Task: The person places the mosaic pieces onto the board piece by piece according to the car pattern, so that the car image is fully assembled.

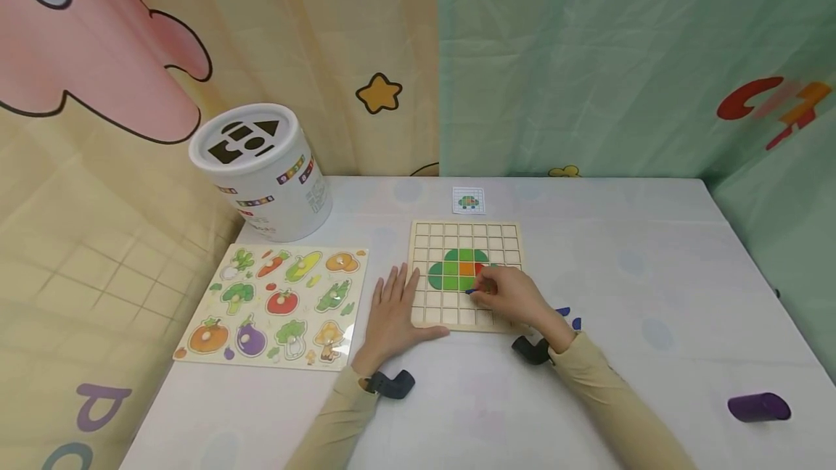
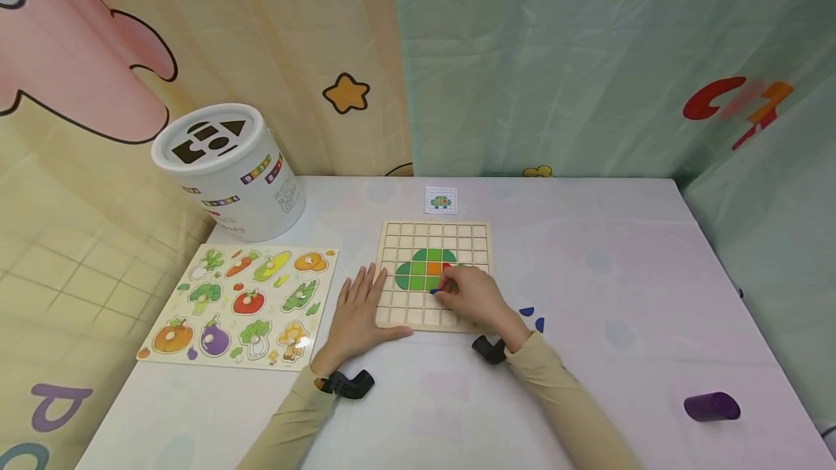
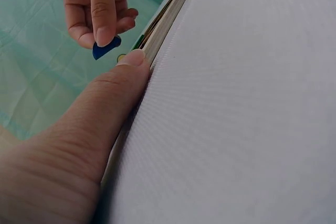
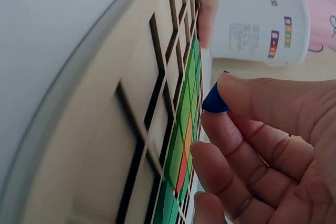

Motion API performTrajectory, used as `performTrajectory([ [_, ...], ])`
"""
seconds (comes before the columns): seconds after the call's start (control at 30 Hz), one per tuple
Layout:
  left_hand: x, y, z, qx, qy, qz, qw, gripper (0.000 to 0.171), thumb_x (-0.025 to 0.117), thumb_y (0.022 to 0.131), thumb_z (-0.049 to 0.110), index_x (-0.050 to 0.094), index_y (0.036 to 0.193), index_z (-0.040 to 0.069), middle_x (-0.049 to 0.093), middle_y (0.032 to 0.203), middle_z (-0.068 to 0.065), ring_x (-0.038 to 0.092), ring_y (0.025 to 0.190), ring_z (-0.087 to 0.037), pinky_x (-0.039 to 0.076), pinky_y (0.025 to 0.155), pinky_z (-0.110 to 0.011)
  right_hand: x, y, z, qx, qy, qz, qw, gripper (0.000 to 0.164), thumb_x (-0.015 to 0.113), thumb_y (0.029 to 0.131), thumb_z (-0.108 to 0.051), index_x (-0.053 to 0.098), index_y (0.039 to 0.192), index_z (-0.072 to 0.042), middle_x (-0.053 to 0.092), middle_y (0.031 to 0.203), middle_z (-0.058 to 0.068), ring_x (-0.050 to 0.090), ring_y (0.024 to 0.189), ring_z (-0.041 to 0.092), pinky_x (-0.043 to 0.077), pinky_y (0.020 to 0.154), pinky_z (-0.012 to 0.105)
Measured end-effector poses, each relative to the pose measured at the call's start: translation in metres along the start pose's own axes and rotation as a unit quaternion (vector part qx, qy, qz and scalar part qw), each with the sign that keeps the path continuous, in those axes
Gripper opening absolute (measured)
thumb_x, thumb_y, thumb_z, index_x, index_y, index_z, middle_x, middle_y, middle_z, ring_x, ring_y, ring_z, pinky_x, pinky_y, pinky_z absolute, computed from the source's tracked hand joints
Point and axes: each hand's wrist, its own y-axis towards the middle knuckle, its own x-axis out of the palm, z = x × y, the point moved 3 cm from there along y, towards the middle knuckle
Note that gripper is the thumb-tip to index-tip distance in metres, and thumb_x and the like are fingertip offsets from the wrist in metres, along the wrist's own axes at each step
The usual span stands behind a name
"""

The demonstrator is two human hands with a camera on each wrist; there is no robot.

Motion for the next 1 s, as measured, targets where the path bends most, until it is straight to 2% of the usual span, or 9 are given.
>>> performTrajectory([
  [0.5,-0.002,0.000,0.001,-0.003,0.001,-0.001,1.0000,0.118,0.058,0.066,0.081,0.018,0.153,0.012,0.010,0.157,-0.013,0.002,0.143,-0.027,0.001,0.114,-0.045,0.029,0.020,-0.021,-0.009,-0.006,-0.022,1.000,0.003,0.073,0.083,-0.015,0.070,0.083,-0.013,0.059,0.071,-0.012,0.051,0.063,0.005,0.045,0.057,0.026],
  [0.83,-0.002,0.000,0.000,-0.002,0.002,-0.001,1.0000,0.118,0.058,0.066,0.081,0.018,0.153,0.011,0.011,0.157,-0.013,0.003,0.143,-0.027,0.000,0.114,-0.044,0.029,0.023,-0.021,0.014,-0.020,-0.025,0.999,0.007,0.074,0.082,-0.015,0.069,0.077,-0.016,0.056,0.067,-0.011,0.050,0.059,0.007,0.043,0.054,0.025],
  [1.0,-0.001,0.000,-0.001,-0.002,-0.002,0.002,1.0000,0.118,0.059,0.066,0.081,0.018,0.152,0.011,0.011,0.157,-0.013,0.003,0.143,-0.027,0.000,0.114,-0.044,0.025,0.024,-0.023,0.010,-0.030,-0.027,0.999,0.010,0.074,0.080,-0.011,0.068,0.074,-0.015,0.055,0.065,-0.010,0.049,0.058,0.007,0.043,0.053,0.025],
])
